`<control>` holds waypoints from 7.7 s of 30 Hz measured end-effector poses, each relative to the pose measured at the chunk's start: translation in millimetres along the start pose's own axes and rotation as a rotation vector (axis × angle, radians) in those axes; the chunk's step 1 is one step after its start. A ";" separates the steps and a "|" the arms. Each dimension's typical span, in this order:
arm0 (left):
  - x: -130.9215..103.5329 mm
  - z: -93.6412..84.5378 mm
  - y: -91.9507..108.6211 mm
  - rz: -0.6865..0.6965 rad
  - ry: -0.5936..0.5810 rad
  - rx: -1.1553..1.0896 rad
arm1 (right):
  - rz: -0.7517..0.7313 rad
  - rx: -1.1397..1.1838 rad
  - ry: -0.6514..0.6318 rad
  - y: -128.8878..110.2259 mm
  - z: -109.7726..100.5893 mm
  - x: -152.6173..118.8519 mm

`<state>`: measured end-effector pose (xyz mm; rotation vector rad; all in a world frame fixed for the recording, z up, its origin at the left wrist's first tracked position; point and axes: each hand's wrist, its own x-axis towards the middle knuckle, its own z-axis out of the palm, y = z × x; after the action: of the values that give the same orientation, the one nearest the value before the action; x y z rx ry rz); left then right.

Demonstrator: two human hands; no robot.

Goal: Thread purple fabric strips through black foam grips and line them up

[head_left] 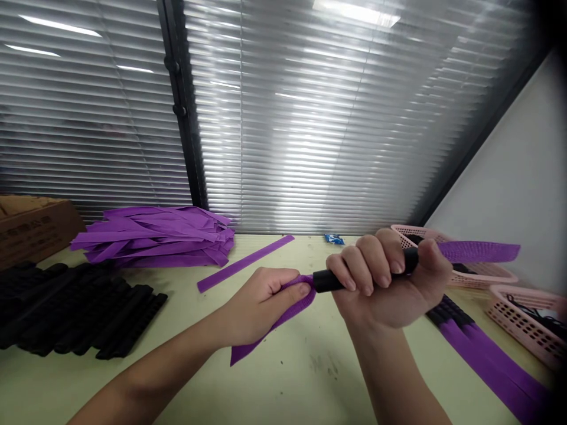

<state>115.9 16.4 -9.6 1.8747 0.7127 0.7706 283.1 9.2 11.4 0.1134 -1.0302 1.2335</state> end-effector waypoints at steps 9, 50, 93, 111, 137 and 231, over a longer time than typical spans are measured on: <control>-3.5 -1.0 4.4 0.006 -0.003 0.046 | 0.025 0.078 0.066 -2.0 1.1 0.3; -3.5 -1.6 3.5 0.057 -0.004 0.128 | 0.050 0.043 0.076 -5.8 9.6 -1.1; -1.3 5.1 8.2 0.044 -0.060 0.045 | -0.031 -0.088 0.058 -4.4 12.9 -6.6; 1.8 9.3 5.1 -0.020 0.012 0.029 | 0.130 -0.027 0.166 -6.0 7.2 0.6; 2.7 7.6 -4.9 0.288 0.119 0.774 | 0.118 -0.001 0.461 -3.9 -7.3 6.7; -58.4 32.0 -36.5 -0.027 0.175 0.757 | -0.107 -0.255 0.504 -61.8 7.8 -8.0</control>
<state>98.0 -31.1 -66.1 2.4746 1.2649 0.7047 329.1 -24.9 37.4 -0.3229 -0.7184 0.9553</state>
